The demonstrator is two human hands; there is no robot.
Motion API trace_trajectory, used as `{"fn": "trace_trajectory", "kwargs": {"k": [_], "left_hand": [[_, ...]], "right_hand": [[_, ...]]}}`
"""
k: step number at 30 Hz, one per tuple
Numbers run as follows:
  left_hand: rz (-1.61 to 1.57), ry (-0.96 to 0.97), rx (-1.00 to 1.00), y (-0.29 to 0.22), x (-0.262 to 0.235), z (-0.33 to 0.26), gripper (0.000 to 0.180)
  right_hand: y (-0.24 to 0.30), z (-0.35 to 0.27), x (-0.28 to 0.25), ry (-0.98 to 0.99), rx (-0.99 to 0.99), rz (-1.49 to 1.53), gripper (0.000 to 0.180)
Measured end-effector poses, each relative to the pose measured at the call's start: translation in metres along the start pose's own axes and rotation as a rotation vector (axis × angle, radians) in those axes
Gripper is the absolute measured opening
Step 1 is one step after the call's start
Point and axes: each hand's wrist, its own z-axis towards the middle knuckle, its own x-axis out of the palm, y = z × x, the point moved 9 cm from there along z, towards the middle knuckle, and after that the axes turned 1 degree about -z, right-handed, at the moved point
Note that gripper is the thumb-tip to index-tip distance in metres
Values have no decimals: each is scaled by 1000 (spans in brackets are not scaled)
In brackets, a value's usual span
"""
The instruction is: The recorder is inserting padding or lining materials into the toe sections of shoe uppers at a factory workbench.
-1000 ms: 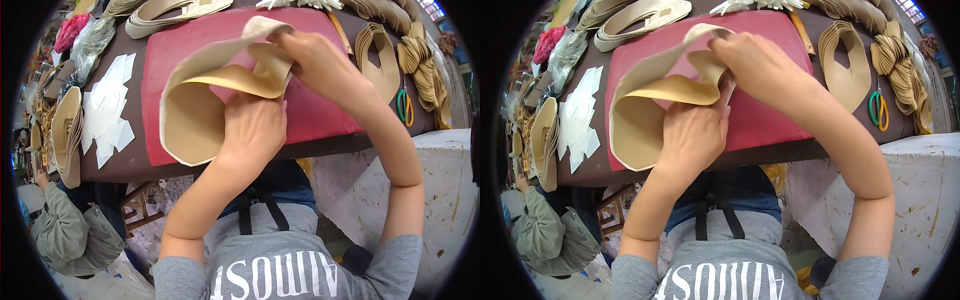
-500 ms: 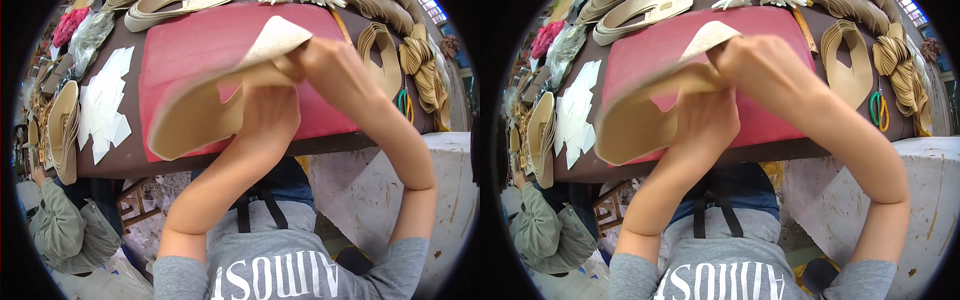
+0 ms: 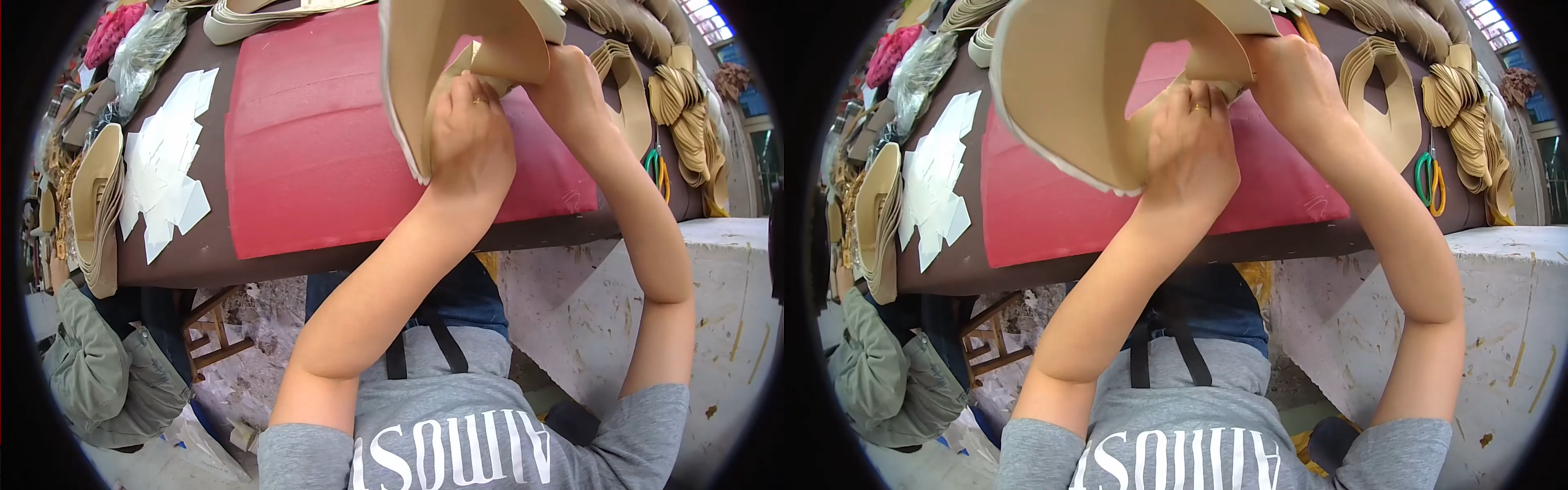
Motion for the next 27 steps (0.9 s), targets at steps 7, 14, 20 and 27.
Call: {"fn": "trace_trajectory", "kwargs": {"k": [7, 14, 20, 27], "left_hand": [[-380, -77, -34, 7, 1, 5, 27], [-278, -22, 49, 2, -5, 26, 20], [-171, 253, 240, -12, 14, 49, 15], [120, -47, 502, -44, -30, 26, 10]], "right_hand": [[-11, -3, -3, -154, -58, 161, 16], [-25, 1, -4, -62, 117, 256, 18], [-36, -18, -32, -256, 38, 10, 22], [-78, -63, 0, -442, 258, 529, 34]]}}
